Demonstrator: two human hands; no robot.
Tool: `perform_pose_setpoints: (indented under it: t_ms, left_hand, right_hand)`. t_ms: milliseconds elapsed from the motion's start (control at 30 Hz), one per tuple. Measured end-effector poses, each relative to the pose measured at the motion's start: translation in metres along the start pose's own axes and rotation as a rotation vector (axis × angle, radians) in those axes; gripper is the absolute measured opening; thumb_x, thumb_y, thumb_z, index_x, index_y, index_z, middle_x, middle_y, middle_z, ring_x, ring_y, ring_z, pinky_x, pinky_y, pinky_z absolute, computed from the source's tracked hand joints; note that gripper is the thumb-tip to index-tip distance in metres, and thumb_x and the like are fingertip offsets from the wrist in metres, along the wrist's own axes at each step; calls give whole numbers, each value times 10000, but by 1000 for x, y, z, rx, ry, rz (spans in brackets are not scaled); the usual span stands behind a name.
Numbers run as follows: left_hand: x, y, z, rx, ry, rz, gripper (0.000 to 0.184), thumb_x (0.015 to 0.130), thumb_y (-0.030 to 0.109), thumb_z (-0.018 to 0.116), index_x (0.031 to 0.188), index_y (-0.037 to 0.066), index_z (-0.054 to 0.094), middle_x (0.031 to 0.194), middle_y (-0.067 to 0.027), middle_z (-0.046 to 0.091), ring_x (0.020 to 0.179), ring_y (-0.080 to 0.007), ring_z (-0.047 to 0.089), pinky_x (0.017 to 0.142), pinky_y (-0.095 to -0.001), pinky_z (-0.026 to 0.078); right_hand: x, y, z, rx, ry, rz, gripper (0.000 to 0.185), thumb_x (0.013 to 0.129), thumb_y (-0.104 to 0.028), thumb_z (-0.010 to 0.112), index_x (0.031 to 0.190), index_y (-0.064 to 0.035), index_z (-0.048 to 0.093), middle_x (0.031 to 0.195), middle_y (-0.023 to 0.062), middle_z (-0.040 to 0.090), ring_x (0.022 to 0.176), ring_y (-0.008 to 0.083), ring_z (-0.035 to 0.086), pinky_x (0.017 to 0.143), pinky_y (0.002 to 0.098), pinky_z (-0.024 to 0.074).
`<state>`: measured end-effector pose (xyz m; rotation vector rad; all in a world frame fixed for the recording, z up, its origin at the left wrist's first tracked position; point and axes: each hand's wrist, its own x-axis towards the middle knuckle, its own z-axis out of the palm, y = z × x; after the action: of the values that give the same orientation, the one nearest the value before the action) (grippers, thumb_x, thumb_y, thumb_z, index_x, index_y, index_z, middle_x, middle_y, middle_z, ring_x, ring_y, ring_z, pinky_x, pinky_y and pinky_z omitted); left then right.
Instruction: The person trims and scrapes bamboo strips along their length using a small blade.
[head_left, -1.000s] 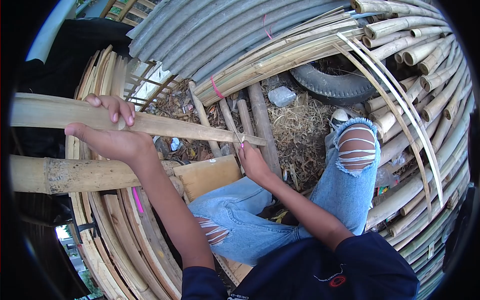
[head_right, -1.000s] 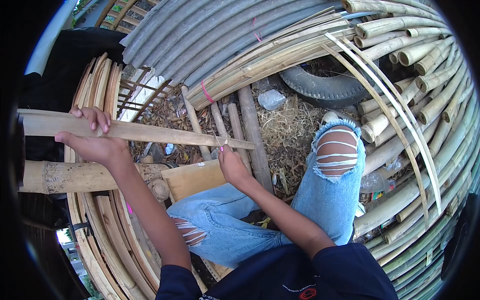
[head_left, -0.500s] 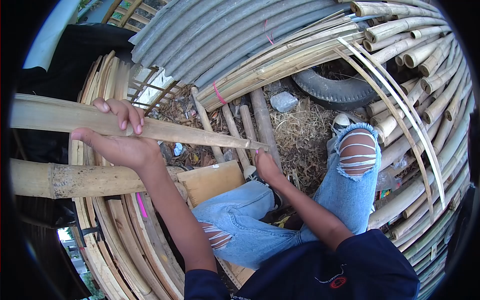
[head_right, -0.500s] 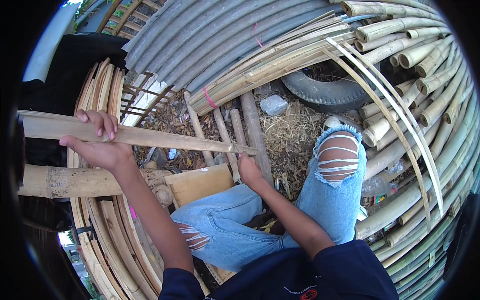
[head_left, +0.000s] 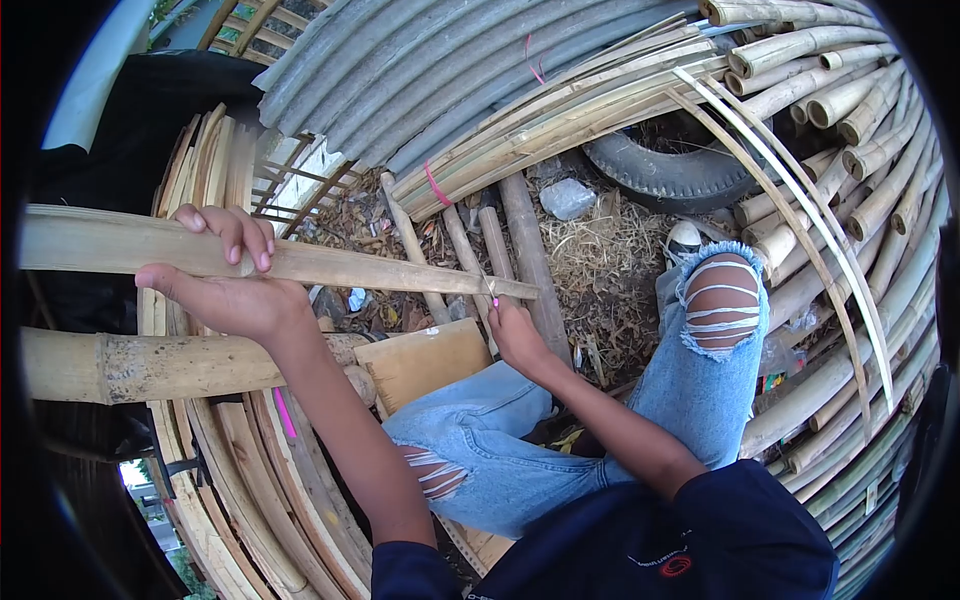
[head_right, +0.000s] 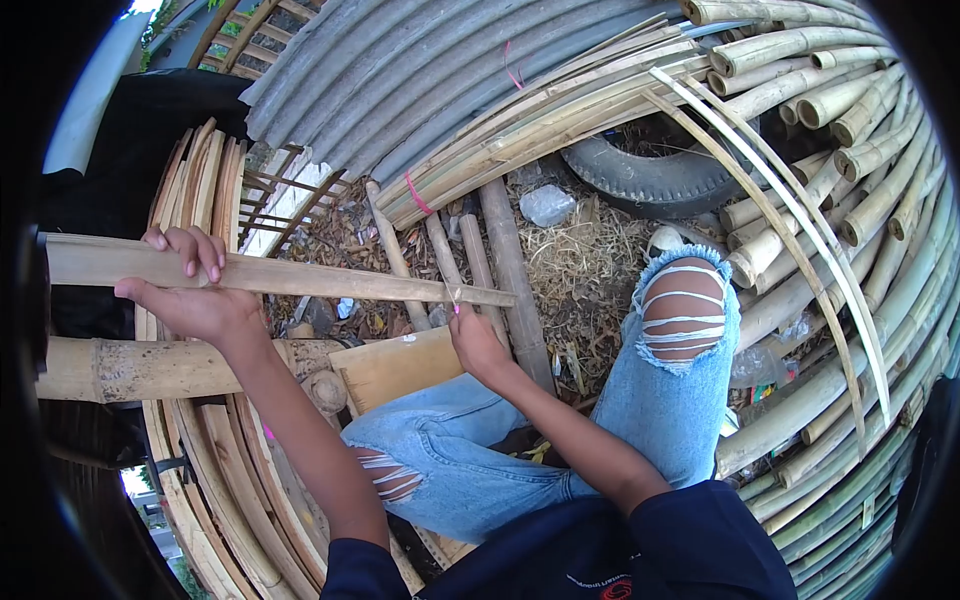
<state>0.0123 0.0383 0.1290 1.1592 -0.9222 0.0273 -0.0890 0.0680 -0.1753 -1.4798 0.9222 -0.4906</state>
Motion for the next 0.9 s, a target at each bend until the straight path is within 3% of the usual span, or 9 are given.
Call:
perform_pose_setpoints:
  t_ms: [67,167,367,500,633,733,900]
  left_hand:
    - [0,0,-1,-16,-7,-6,624,817,700,284,819,87,398,506,10,295,395,-81,297,388,-184,259]
    - [-3,2,3,-4,-8,8,626,815,703,283,822,88,398,512,10,300,397,-81,296,388,-180,257]
    - [3,-2,-5,7,37,-11,637,810,713,272,821,89,397,518,7,303,396,-83,289,384,-179,237]
    - [7,-1,0,4,39,28,637,844,684,215,799,82,418,517,4,319,386,-80,279,368,-184,261]
    - [8,-5,-11,34,55,-10,637,820,707,241,814,90,399,525,2,303,408,-87,282,386,-188,225]
    - [3,-2,-14,45,42,-5,626,836,689,227,807,89,402,521,-1,297,408,-95,280,393,-199,238]
    - [11,-7,-14,87,116,-4,640,848,683,196,787,86,421,508,4,311,374,-85,263,389,-188,255]
  right_hand:
    - [-4,-24,-11,-46,-44,-60,237,901,-169,374,885,57,443,785,333,538,821,492,506,694,545,373]
    - [7,31,-9,-89,-65,20,242,897,-173,365,885,55,446,783,330,537,827,492,503,711,543,371]
    - [-3,-13,-10,-75,-55,-89,254,890,-164,372,869,74,459,773,321,542,818,488,513,672,526,392]
    - [12,32,-17,-92,-81,36,261,887,-167,388,854,82,461,768,329,535,811,491,512,673,521,391]
    - [-2,-8,-11,-93,-76,-85,250,883,-163,408,849,76,472,765,324,547,804,474,539,663,535,389]
    - [6,32,-11,-202,-91,-9,250,883,-163,411,855,77,472,767,327,544,809,482,528,668,534,394]
    - [8,34,0,-162,-135,-131,220,869,-123,405,820,76,483,768,325,544,795,472,539,654,527,408]
